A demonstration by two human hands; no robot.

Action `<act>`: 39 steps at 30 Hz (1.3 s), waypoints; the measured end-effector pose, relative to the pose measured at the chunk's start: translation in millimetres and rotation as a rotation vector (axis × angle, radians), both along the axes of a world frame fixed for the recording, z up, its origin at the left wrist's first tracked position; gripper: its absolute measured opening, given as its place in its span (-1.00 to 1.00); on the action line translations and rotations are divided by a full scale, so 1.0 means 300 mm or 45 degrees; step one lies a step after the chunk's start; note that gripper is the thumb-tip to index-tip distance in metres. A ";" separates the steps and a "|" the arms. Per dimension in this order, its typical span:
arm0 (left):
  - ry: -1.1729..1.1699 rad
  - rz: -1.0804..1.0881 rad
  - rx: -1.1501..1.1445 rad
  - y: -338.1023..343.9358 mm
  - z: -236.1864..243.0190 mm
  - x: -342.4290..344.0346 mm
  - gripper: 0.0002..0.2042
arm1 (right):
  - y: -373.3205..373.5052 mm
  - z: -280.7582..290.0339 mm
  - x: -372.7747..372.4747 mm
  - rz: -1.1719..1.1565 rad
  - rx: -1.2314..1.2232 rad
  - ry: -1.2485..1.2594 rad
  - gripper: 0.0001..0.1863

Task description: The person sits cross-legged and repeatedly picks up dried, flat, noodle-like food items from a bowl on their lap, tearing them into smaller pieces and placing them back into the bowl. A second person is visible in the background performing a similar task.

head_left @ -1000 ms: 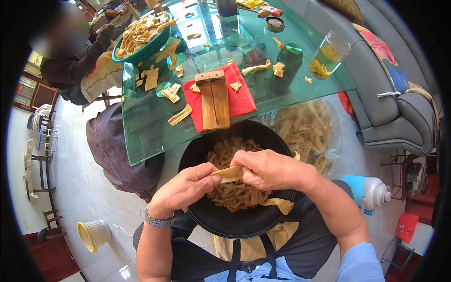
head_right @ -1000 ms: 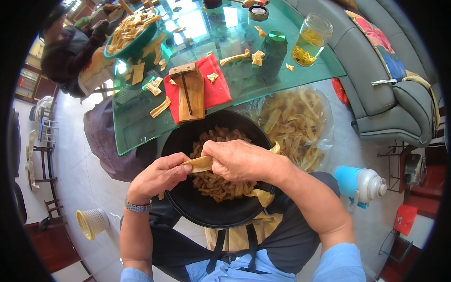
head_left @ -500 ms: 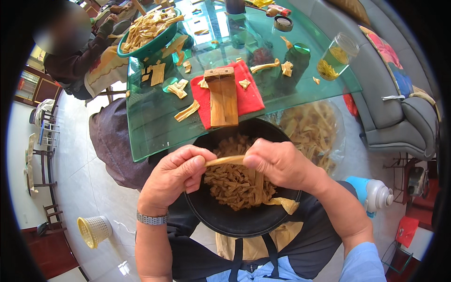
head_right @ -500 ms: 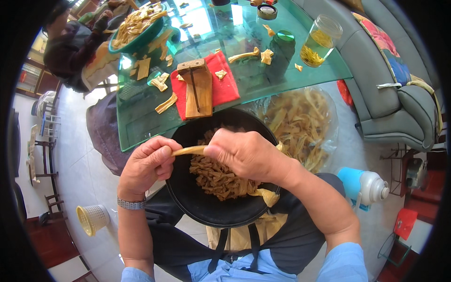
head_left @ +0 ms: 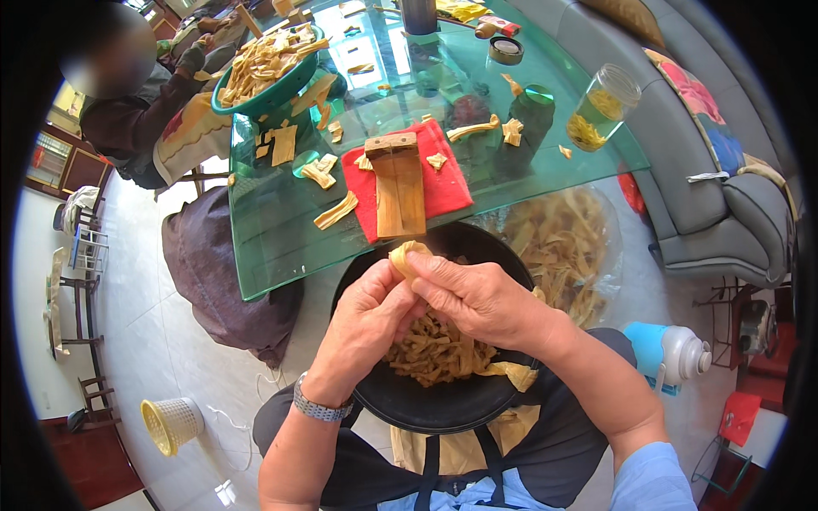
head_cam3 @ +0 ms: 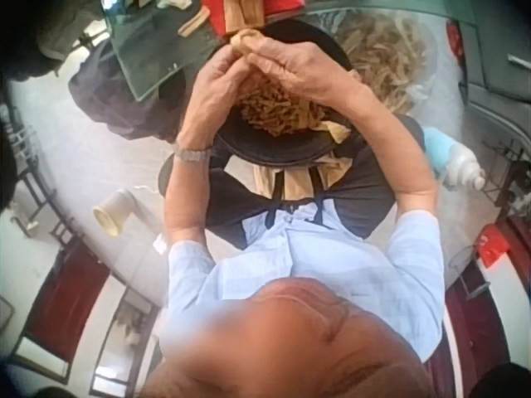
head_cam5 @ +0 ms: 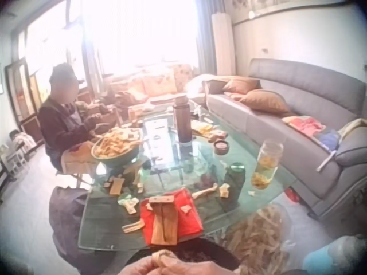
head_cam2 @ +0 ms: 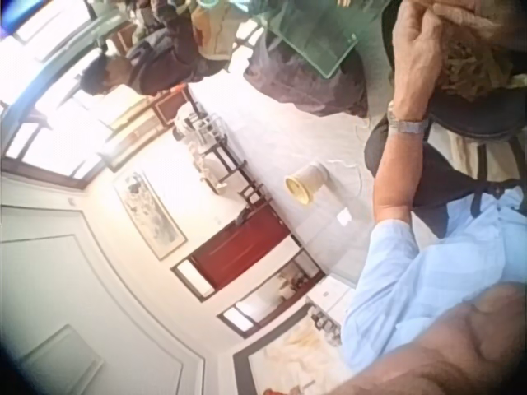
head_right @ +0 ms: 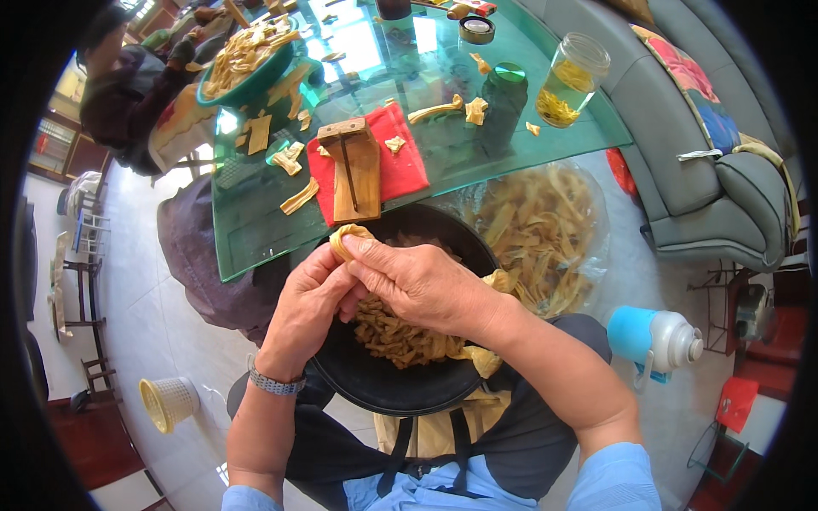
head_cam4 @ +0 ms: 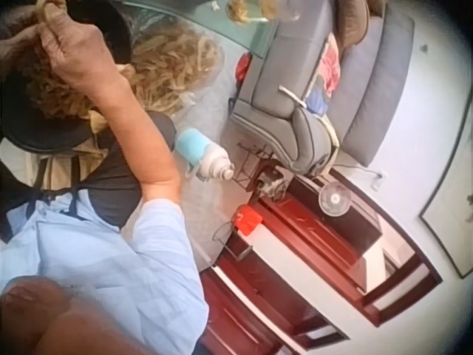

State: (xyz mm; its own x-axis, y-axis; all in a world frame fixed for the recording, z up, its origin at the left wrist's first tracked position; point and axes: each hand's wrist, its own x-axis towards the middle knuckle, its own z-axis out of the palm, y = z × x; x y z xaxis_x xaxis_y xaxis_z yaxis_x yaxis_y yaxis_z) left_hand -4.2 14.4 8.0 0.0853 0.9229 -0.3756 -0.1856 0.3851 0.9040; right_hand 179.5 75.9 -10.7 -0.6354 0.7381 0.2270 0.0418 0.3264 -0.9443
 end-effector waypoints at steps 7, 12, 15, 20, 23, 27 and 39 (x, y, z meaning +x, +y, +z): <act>-0.341 0.060 -0.097 0.008 -0.013 0.006 -0.68 | 0.030 -0.026 0.027 -0.062 0.624 -0.150 -0.70; -0.302 0.084 -0.048 0.021 -0.006 0.011 -0.72 | 0.000 0.006 0.012 -0.190 0.061 -0.008 -0.63; -0.342 0.046 -0.053 0.014 -0.020 -0.020 -0.71 | 0.008 0.020 0.008 -0.130 -0.373 -0.074 -0.58; -0.597 -0.019 -0.014 -0.003 0.004 -0.047 -0.69 | 0.011 -0.018 -0.010 0.058 -0.783 0.181 -0.69; -0.670 0.050 -0.015 -0.007 0.037 -0.019 -0.66 | 0.020 -0.021 -0.010 -0.046 -0.643 0.148 -0.75; -0.398 0.021 -0.015 -0.001 0.001 -0.027 -0.71 | 0.002 0.003 -0.011 -0.056 -0.507 -0.038 -0.81; 0.540 0.251 0.415 -0.005 -0.098 -0.004 -0.86 | -0.004 0.019 0.004 0.006 0.353 -0.305 -0.71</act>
State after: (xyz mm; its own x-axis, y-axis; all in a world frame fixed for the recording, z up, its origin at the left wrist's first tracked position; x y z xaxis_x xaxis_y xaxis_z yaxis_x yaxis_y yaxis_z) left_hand -5.3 12.8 -21.4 -0.1966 0.9799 -0.0324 0.1794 0.0684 0.9814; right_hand 180.7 74.8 -5.1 -0.6982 0.6659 0.2627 0.2485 0.5697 -0.7834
